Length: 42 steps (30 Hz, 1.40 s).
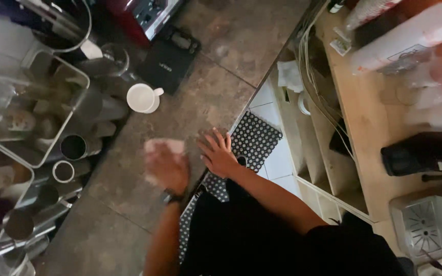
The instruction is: Wiping down a coffee shop counter and organizing cups and pitchers.
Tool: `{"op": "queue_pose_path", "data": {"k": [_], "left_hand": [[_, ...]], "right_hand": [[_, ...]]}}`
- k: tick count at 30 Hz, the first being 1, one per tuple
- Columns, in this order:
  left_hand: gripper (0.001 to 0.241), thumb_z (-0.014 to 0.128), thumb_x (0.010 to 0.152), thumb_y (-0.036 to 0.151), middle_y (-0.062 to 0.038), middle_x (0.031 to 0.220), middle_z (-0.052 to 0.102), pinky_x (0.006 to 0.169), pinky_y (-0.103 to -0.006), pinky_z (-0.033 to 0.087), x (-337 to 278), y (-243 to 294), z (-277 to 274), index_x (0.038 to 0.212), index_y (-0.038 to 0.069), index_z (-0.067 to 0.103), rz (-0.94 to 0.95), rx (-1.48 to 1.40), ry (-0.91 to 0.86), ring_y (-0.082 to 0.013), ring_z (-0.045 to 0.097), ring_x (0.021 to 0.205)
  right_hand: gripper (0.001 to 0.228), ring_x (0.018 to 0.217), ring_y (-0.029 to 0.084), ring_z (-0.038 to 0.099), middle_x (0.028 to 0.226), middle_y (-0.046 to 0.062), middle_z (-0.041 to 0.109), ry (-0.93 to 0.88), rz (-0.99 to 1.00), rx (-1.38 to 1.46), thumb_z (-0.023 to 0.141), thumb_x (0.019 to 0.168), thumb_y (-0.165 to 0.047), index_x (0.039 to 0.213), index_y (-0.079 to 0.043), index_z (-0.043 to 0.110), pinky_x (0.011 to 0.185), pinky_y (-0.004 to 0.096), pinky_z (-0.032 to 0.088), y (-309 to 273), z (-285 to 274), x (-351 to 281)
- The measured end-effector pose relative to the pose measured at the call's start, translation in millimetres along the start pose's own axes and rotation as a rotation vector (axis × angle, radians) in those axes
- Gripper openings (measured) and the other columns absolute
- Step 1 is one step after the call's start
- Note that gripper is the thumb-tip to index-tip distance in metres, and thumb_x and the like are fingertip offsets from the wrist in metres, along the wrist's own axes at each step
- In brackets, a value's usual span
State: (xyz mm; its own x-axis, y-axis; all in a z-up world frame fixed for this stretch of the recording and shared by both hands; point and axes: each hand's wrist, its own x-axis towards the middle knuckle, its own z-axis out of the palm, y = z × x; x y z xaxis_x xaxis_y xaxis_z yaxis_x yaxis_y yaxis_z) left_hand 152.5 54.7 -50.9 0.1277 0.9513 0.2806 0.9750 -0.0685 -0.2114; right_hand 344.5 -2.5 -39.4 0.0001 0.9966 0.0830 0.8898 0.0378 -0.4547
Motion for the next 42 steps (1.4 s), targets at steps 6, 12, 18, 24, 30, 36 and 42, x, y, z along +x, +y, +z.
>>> {"op": "queue_pose_path", "data": {"k": [6, 12, 18, 24, 30, 36, 42], "left_hand": [[0.077, 0.042, 0.101, 0.071, -0.005, 0.17, 0.031, 0.12, -0.0592, 0.027, 65.2, 107.1, -6.9, 0.163, 0.025, 0.038, 0.252, -0.321, 0.219, -0.0412, 0.03, 0.153], [0.067, 0.028, 0.111, 0.059, -0.001, 0.173, 0.016, 0.128, -0.0568, 0.013, 53.6, 100.7, 50.4, 0.167, 0.023, 0.02, 0.229, -1.104, -0.226, -0.0414, 0.018, 0.155], [0.073, 0.031, 0.109, 0.066, -0.012, 0.167, 0.03, 0.123, -0.0604, 0.021, 70.2, 50.3, -76.3, 0.164, 0.018, 0.03, -0.103, -0.67, -0.227, -0.0381, 0.036, 0.149], [0.081, 0.035, 0.1, 0.073, -0.018, 0.171, 0.014, 0.124, -0.0632, 0.009, 61.8, 31.2, -59.8, 0.164, 0.025, 0.025, 0.008, -0.415, -0.336, -0.0451, 0.008, 0.157], [0.081, 0.042, 0.097, 0.072, -0.016, 0.17, 0.016, 0.122, -0.0667, 0.014, 67.4, 30.4, -62.5, 0.164, 0.029, 0.025, 0.003, -0.419, -0.3, -0.0477, 0.013, 0.155], [0.075, 0.041, 0.103, 0.067, -0.021, 0.165, 0.024, 0.121, -0.064, 0.018, 69.5, 29.7, -65.6, 0.162, 0.022, 0.032, 0.029, -0.455, -0.205, -0.0492, 0.017, 0.154], [0.077, 0.046, 0.1, 0.068, -0.023, 0.161, 0.034, 0.118, -0.0665, 0.022, 70.5, 27.9, -67.4, 0.163, 0.025, 0.034, 0.0, -0.484, -0.153, -0.0503, 0.024, 0.151]], "right_hand": [[0.061, 0.153, 0.045, 0.017, 0.163, 0.013, 0.025, 0.077, 0.298, 0.444, 0.068, 0.094, -0.038, 0.151, -0.024, 0.052, 0.121, 0.065, 0.021, 42.5, 20.6, -10.5], [0.081, 0.153, 0.041, 0.026, 0.162, 0.021, 0.03, 0.277, -0.037, 0.056, 0.065, 0.088, -0.047, 0.156, -0.011, 0.039, 0.122, 0.06, 0.02, 45.2, -36.2, 30.9], [0.073, 0.158, 0.043, 0.011, 0.175, 0.013, 0.011, 0.002, -0.082, -0.253, 0.04, 0.103, -0.057, 0.167, -0.026, 0.023, 0.123, 0.065, 0.005, 59.8, -36.9, 63.6], [0.085, 0.154, 0.046, 0.003, 0.171, 0.021, 0.002, -0.414, 0.363, -0.082, 0.053, 0.09, -0.064, 0.163, -0.028, 0.027, 0.12, 0.066, 0.002, 115.6, -148.6, 145.3], [0.078, 0.152, 0.063, 0.011, 0.172, 0.026, 0.008, -0.014, 0.579, -0.253, 0.035, 0.099, -0.063, 0.169, -0.038, 0.01, 0.117, 0.076, 0.005, 193.7, -112.0, 205.0], [0.045, 0.123, 0.013, 0.054, 0.143, -0.001, 0.055, -0.179, 0.243, 0.659, 0.063, 0.095, -0.018, 0.138, -0.013, 0.054, 0.1, 0.035, 0.051, 183.9, -147.8, 215.7], [0.081, 0.145, 0.066, 0.026, 0.164, 0.038, 0.014, 0.044, 0.483, -0.453, 0.051, 0.108, -0.057, 0.17, -0.017, 0.017, 0.114, 0.076, 0.029, 192.0, -74.8, 185.2]]}}
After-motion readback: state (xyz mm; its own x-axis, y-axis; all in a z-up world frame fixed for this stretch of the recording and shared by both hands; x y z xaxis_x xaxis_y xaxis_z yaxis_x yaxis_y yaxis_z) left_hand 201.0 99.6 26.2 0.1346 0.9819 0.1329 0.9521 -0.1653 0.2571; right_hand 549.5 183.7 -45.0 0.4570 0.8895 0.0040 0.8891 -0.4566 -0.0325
